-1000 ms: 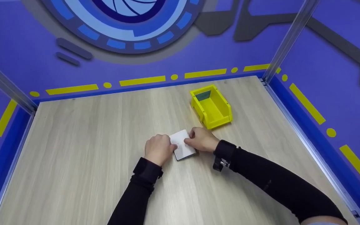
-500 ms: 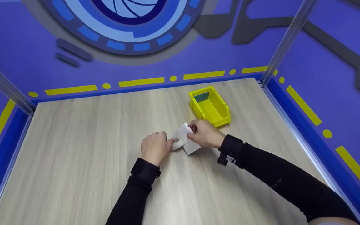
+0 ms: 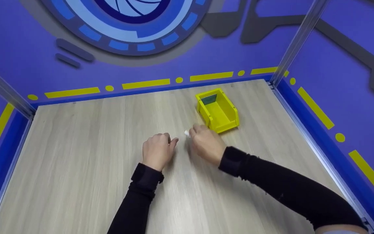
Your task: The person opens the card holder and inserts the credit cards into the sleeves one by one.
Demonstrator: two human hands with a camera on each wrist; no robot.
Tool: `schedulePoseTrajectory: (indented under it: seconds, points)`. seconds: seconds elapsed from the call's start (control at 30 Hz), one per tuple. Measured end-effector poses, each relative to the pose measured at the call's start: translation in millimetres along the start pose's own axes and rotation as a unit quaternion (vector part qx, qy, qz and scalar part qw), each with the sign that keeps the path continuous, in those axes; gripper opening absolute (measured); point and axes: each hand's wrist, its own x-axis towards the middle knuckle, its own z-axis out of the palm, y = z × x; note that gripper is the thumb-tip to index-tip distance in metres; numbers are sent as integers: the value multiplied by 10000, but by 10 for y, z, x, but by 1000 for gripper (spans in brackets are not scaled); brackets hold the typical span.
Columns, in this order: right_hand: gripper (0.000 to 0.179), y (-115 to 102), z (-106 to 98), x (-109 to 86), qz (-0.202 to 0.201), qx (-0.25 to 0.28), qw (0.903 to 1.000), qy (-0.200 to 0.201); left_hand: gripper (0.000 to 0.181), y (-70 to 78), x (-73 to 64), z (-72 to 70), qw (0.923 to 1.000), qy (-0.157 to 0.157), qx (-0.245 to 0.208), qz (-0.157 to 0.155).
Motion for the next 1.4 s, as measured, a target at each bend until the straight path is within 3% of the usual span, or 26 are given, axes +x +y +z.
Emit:
schedulePoseTrajectory:
  seconds: [0.1, 0.23, 0.33, 0.47, 0.57, 0.63, 0.7, 0.83, 1.0, 1.17, 1.3, 1.4]
  points:
    - [14, -171, 191, -48, -362, -477, 9982, 92, 44, -3, -4, 11, 10000, -34, -32, 13]
    - [11, -345, 376, -68, -521, -776, 9947, 419, 45, 3, -1, 19, 10000, -82, -48, -17]
    - [8, -389, 448, -86, -442, -430, 9969, 480, 45, 14, 2, 16, 9999, -98, -19, 12]
    - [8, -300, 417, -74, -225, 820, 9964, -18, 43, 35, -11, 9, 9999, -93, 62, 57]
    - [13, -129, 322, -42, 312, 2007, 9777, -534, 40, 72, -38, 4, 9999, -110, 85, 68]
    - [15, 8, 259, -52, 816, 2475, 9630, -687, 38, 111, -62, 9, 9998, -117, 47, 148]
    - [15, 143, 223, -94, 1353, 2643, 9522, -717, 37, 150, -89, 33, 9996, -77, 32, 275]
    - [19, 345, 241, -197, 1936, 2459, 9460, -847, 41, 179, -147, 147, 9988, -90, 226, 416]
    - [26, 447, 311, -260, 2094, 2551, 9336, -1395, 51, 137, -175, 305, 9988, -323, 353, 89]
    - [26, 474, 353, -267, 1951, 2844, 9247, -1613, 52, 102, -98, 359, 9977, -547, 192, -342]
    - [26, 466, 392, -326, 1847, 3067, 9206, -1561, 49, 116, 7, 379, 9965, -736, 142, -363]
    - [24, 398, 421, -394, 1934, 3345, 9100, -1505, 45, 137, 87, 406, 9965, -762, 172, -302]
